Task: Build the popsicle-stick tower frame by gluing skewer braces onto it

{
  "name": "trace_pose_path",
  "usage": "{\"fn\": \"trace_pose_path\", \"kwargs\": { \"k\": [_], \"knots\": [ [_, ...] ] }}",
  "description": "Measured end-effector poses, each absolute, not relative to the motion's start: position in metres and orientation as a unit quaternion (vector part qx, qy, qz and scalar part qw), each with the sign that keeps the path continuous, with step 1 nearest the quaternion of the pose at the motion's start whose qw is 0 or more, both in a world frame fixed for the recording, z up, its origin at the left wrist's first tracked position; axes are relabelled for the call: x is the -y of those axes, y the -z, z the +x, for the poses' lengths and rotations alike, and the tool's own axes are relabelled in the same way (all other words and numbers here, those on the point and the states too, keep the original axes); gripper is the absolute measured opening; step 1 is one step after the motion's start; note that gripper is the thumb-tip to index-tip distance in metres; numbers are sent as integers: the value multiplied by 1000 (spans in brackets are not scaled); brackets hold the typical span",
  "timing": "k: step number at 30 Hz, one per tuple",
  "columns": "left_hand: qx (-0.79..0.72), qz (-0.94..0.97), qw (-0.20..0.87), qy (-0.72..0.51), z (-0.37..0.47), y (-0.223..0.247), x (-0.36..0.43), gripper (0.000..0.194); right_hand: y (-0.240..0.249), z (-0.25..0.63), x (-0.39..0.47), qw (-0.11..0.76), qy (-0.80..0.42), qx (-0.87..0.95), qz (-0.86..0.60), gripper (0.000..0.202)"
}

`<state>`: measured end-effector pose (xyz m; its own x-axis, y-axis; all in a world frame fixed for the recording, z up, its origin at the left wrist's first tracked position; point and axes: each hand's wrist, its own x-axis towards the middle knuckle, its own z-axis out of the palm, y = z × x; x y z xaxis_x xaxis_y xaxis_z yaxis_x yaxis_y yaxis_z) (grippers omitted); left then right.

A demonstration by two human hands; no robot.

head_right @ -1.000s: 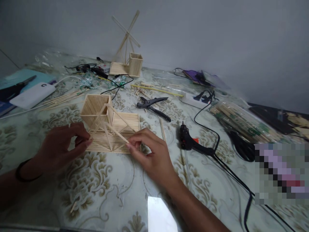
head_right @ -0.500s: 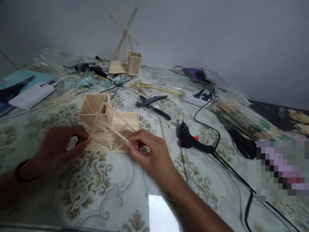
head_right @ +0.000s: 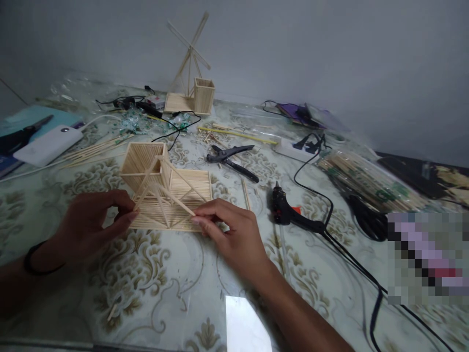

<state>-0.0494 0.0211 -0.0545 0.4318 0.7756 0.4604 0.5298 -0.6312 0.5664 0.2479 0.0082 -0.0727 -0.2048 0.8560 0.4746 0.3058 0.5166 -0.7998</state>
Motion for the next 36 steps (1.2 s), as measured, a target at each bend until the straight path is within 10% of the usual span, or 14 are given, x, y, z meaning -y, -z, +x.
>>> {"fn": "trace_pose_path", "kwargs": {
  "k": [36],
  "knots": [
    [-398,828,168,-359,-49,53,-22,18,75,248,-12,498,-445,614,-420,15]
  ]
}}
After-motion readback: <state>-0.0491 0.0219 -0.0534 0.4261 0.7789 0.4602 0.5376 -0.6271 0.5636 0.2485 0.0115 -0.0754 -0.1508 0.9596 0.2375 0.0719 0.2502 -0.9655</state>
